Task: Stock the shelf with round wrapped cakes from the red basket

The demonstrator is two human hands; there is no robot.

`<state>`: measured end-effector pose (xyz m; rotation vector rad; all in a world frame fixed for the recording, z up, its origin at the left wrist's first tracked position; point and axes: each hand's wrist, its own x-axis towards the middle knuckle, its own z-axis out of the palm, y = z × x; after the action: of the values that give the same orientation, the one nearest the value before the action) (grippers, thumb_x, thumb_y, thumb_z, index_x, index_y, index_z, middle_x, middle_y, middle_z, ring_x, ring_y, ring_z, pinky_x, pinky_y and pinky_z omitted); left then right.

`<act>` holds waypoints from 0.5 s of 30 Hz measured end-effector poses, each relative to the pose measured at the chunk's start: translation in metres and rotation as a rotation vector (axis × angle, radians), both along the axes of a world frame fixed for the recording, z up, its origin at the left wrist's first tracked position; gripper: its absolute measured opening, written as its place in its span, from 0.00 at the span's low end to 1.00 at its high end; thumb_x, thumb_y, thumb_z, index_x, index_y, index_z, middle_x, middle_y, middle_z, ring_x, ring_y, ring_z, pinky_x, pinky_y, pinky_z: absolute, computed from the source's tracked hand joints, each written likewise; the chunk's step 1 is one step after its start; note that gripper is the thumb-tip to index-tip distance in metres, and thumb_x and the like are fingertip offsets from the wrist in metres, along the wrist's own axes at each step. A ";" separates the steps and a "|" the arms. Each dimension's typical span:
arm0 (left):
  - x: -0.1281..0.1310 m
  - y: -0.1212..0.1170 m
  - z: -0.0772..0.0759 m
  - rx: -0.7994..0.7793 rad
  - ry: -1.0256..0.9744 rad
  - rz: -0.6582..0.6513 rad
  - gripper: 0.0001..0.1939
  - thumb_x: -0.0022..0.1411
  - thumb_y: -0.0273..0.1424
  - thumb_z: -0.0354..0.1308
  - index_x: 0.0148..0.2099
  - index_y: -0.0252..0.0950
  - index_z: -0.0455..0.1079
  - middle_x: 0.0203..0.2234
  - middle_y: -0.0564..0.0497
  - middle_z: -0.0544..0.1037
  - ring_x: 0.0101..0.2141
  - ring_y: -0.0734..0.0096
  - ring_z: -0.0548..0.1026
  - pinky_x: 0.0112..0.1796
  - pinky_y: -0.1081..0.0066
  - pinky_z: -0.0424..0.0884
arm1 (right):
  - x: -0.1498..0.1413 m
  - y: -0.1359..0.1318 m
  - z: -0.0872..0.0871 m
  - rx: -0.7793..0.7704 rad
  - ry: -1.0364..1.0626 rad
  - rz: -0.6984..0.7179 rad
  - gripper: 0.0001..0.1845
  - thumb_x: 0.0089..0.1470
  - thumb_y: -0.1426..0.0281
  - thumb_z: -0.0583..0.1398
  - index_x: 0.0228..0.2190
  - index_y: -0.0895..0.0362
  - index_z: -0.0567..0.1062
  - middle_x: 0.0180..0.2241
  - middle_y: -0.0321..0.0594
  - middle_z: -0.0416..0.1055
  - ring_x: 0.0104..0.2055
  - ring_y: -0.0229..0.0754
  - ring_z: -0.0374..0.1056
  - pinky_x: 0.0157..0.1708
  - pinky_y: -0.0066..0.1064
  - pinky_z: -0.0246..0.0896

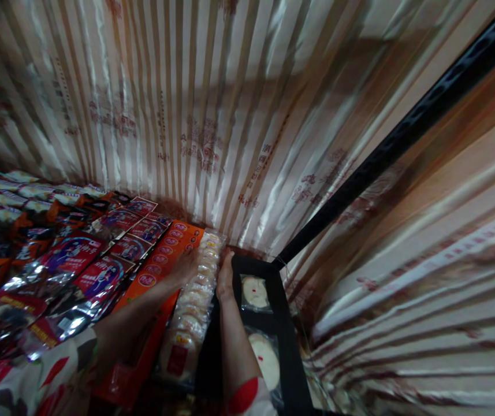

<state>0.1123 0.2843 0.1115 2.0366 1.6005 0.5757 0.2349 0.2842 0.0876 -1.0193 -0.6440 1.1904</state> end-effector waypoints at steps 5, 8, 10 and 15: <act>-0.004 -0.005 0.008 -0.028 -0.012 0.006 0.24 0.67 0.34 0.32 0.56 0.34 0.62 0.55 0.48 0.67 0.59 0.63 0.57 0.59 0.61 0.48 | 0.002 -0.007 0.009 -0.047 -0.039 -0.052 0.35 0.54 0.46 0.43 0.53 0.55 0.64 0.58 0.41 0.59 0.60 0.39 0.54 0.59 0.37 0.46; -0.008 -0.022 0.021 0.024 -0.144 0.095 0.23 0.66 0.34 0.35 0.55 0.33 0.63 0.55 0.46 0.66 0.59 0.63 0.56 0.59 0.62 0.50 | -0.007 -0.034 0.033 0.009 -0.081 -0.224 0.34 0.55 0.49 0.43 0.52 0.59 0.64 0.58 0.45 0.58 0.60 0.41 0.53 0.60 0.40 0.44; -0.012 -0.045 0.033 0.087 -0.302 0.183 0.22 0.65 0.34 0.37 0.53 0.33 0.65 0.53 0.45 0.68 0.57 0.64 0.59 0.58 0.64 0.54 | -0.014 -0.068 0.049 0.129 -0.140 -0.365 0.32 0.55 0.50 0.45 0.51 0.60 0.65 0.55 0.46 0.61 0.58 0.45 0.56 0.59 0.43 0.46; -0.020 -0.144 0.054 0.109 -0.608 0.173 0.19 0.63 0.36 0.41 0.51 0.37 0.65 0.51 0.47 0.70 0.52 0.68 0.66 0.54 0.66 0.62 | 0.001 -0.181 0.048 0.104 -0.416 -0.137 0.30 0.55 0.47 0.42 0.54 0.44 0.61 0.55 0.39 0.60 0.56 0.50 0.57 0.50 0.50 0.59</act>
<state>0.0924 0.1404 0.1655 1.5754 1.3886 1.2310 0.2356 0.1029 0.1357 -1.2132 -0.9350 0.8210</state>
